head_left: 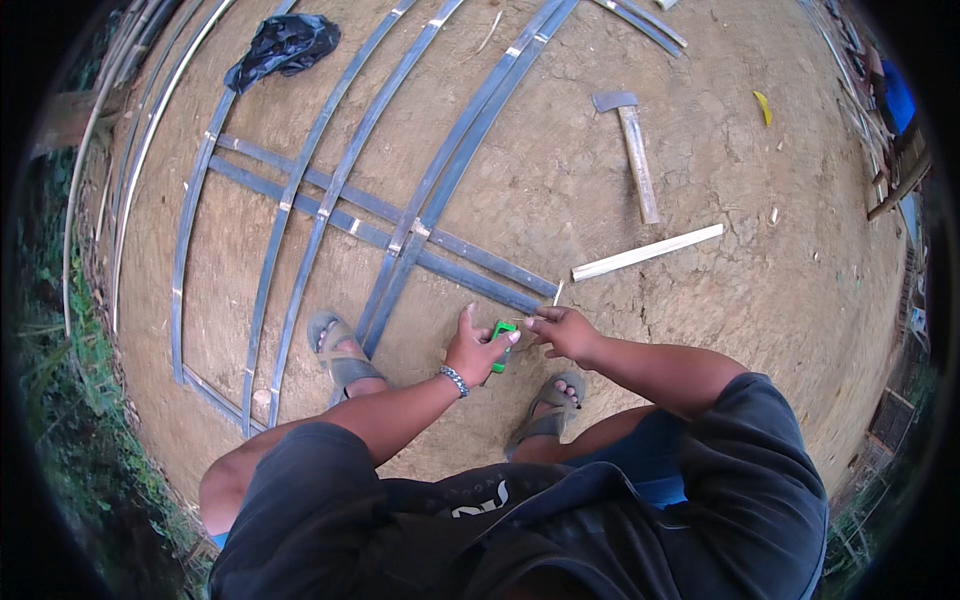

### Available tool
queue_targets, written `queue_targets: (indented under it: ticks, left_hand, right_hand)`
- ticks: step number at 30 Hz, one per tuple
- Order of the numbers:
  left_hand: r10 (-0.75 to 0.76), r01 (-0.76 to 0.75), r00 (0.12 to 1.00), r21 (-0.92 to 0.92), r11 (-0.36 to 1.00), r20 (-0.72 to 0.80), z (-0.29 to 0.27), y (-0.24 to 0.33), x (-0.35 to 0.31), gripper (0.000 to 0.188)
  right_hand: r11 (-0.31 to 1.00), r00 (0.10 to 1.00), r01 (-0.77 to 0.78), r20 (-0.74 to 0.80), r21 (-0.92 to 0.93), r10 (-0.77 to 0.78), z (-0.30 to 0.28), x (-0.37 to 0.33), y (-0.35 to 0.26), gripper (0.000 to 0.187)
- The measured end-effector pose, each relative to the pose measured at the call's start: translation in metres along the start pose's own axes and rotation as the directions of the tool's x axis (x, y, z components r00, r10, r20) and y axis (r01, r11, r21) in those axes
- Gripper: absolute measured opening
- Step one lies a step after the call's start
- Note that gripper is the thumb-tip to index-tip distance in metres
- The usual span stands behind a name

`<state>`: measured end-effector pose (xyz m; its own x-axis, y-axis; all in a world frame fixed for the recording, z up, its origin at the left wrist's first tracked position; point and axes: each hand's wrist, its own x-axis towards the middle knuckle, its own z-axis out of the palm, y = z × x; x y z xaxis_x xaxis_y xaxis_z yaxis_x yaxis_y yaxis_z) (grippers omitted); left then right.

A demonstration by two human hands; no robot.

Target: The person assembles a metal frame on the ground by hammering nails into intersecting metal bars. They measure the bars with a tape measure, retrieve nails from a black bag, and secure the joints with a hammer. The person adjusts the frame's alignment and continues fastening the structure.

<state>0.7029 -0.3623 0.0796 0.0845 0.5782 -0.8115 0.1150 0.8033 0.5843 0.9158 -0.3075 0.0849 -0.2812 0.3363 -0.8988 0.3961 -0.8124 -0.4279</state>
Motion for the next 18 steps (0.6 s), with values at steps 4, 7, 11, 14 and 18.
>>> queue_targets:
  ticks: [4, 7, 11, 14, 18]
  left_hand:
    - [-0.008, 0.003, 0.999, -0.147, 0.989, -0.039, 0.009, -0.011, 0.004, 0.088]
    - [0.069, -0.078, 0.997, -0.424, 0.902, -0.037, 0.020, 0.003, 0.033, 0.078]
    - [0.152, -0.024, 0.981, -0.706, 0.708, 0.120, 0.005, 0.050, 0.078, 0.068]
    - [0.142, 0.148, 0.933, -0.713, 0.685, 0.330, -0.033, 0.105, 0.107, 0.068]
    - [0.521, -0.497, 0.800, 0.157, 0.853, -0.298, -0.091, 0.199, 0.126, 0.060]
  right_hand:
    - [0.994, 0.988, -0.019, 0.156, 0.107, 0.002, 0.008, -0.016, -0.008, 0.095]
    - [0.953, 0.989, 0.093, 0.085, 0.289, -0.123, 0.011, -0.003, -0.023, 0.102]
    - [0.808, 0.823, 0.492, -0.128, -0.324, -0.553, 0.005, 0.039, -0.050, 0.098]
    - [0.789, 0.764, 0.536, -0.227, -0.299, -0.605, -0.010, 0.063, -0.102, 0.092]
    - [0.491, 0.425, 0.339, -0.335, -0.803, -0.841, -0.073, 0.101, -0.150, 0.088]
